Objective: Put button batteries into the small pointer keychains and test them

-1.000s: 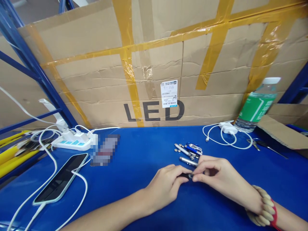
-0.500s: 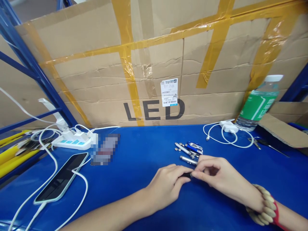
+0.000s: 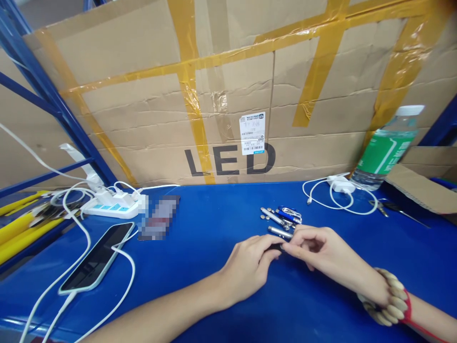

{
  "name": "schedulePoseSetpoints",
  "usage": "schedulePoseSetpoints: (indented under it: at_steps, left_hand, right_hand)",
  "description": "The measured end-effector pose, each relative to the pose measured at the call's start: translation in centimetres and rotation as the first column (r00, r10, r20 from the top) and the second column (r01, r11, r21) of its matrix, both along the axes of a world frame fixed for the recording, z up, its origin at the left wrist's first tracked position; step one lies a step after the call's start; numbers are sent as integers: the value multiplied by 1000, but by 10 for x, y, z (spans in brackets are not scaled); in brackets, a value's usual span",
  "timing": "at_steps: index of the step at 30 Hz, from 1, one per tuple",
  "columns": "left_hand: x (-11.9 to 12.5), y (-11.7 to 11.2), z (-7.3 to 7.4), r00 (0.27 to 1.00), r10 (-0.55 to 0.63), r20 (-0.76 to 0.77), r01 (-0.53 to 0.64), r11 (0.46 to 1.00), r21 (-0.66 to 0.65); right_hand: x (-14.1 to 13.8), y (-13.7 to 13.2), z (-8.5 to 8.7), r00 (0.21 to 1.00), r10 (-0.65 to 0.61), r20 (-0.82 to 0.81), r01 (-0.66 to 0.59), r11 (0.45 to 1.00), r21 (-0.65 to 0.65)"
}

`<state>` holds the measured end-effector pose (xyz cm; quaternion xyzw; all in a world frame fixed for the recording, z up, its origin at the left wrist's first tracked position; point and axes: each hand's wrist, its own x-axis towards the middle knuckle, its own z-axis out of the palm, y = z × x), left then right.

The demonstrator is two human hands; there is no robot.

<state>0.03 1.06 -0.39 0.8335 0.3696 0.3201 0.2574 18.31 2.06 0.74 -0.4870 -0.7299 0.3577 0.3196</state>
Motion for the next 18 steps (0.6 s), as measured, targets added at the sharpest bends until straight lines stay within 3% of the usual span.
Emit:
schedulePoseSetpoints:
  at_steps: [7, 10, 18]
  left_hand:
    - [1, 3, 0, 998, 59, 23, -57, 995, -80]
    - [2, 4, -1, 998, 63, 21, -60, 994, -88]
    - [1, 4, -3, 999, 38, 9, -37, 995, -93]
  right_hand:
    - [-1, 1, -2, 998, -58, -31, 62, 981, 186]
    - [-1, 1, 0, 995, -79, -59, 88, 980, 181]
    - [2, 0, 3, 993, 16, -117, 7, 981, 194]
